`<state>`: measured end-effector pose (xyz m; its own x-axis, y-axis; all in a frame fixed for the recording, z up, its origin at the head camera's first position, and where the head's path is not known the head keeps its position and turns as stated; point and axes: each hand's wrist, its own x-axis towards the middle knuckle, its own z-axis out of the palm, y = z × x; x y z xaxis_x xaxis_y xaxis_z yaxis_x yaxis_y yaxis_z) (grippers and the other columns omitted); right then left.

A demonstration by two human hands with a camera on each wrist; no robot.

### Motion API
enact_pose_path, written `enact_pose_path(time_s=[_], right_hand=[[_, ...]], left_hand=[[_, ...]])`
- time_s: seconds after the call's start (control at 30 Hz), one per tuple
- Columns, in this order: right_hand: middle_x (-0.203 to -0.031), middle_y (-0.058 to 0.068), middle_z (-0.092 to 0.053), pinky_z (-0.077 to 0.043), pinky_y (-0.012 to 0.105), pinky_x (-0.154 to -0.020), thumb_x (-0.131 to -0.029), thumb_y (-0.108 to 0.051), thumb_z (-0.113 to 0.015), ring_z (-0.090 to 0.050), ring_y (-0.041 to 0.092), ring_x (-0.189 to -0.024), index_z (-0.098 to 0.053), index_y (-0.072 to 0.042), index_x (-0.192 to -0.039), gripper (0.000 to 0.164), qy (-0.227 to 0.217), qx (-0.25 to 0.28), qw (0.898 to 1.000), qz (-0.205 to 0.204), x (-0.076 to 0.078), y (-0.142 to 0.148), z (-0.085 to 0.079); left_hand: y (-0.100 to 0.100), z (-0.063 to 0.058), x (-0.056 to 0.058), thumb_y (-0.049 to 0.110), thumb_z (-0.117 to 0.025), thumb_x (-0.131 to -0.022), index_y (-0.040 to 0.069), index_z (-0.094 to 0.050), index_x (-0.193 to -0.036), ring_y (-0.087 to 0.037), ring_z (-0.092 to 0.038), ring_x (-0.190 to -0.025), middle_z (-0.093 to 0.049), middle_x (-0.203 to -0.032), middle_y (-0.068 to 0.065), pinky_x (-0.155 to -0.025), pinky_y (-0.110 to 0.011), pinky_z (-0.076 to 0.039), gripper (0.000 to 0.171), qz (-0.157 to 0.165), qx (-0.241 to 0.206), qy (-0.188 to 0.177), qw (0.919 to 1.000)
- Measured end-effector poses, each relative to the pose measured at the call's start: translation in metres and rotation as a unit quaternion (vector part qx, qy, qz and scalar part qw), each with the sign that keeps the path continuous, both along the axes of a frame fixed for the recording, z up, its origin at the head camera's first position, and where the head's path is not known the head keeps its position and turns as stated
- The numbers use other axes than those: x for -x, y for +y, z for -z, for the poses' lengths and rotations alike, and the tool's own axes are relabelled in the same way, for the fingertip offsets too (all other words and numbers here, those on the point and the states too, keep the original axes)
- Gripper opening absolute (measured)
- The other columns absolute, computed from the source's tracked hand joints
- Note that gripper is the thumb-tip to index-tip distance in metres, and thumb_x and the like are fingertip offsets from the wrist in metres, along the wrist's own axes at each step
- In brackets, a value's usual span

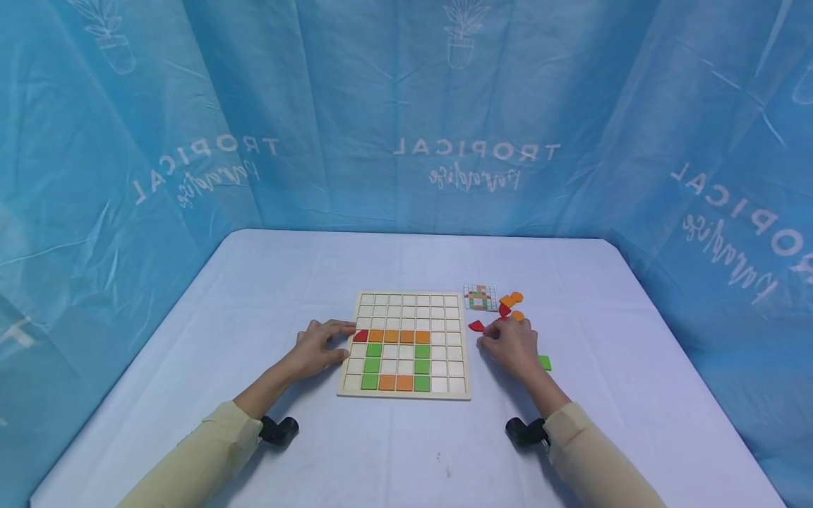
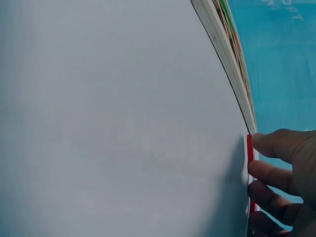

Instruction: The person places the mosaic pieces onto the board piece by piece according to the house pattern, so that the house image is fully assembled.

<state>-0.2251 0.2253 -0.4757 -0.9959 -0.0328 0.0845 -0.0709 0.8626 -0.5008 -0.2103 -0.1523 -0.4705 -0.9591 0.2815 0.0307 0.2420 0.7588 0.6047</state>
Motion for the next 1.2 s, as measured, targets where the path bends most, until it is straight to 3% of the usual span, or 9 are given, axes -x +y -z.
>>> enact_pose_path(time_s=[0.27,0.57,0.97,1.2], right_hand=[[-0.1,0.017,-0.061,-0.034,0.05,-0.085,-0.081,-0.02,-0.074,-0.044,0.035,-0.098,-0.071,0.003,-0.104,0.032,0.008,-0.011,1.0,0.026,0.016,-0.007,0.0],[-0.097,0.016,-0.064,-0.035,0.048,-0.081,-0.081,-0.025,-0.076,-0.046,0.035,-0.094,-0.07,0.002,-0.108,0.038,0.022,-0.038,0.999,0.015,0.032,-0.016,0.001],[-0.104,0.018,-0.061,-0.034,0.045,-0.076,-0.081,-0.016,-0.072,-0.044,0.035,-0.094,-0.069,-0.001,-0.116,0.038,0.018,-0.044,0.999,-0.004,0.031,-0.013,0.0],[-0.112,0.021,-0.059,-0.034,0.05,-0.084,-0.083,-0.018,-0.073,-0.042,0.037,-0.101,-0.069,0.0,-0.114,0.037,0.023,-0.035,0.999,0.011,0.029,-0.003,0.005]], left_hand=[[0.0,0.002,0.0,0.014,-0.075,-0.082,0.012,-0.063,-0.126,-0.018,-0.04,-0.096,-0.055,-0.135,0.001,-0.079,-0.042,-0.026,0.046,0.001,-0.006,0.0,1.0],[0.0,0.001,0.0,0.013,-0.074,-0.082,0.012,-0.063,-0.126,-0.018,-0.04,-0.097,-0.055,-0.135,0.001,-0.079,-0.041,-0.026,0.045,0.0,-0.011,-0.006,0.9999],[0.001,0.001,0.0,0.014,-0.074,-0.083,0.013,-0.062,-0.127,-0.018,-0.039,-0.096,-0.054,-0.136,0.001,-0.079,-0.041,-0.026,0.046,-0.002,-0.002,-0.01,0.9999],[0.001,-0.001,0.0,0.014,-0.074,-0.083,0.012,-0.062,-0.128,-0.018,-0.039,-0.097,-0.054,-0.136,0.001,-0.08,-0.042,-0.026,0.046,-0.003,-0.001,-0.009,1.0]])
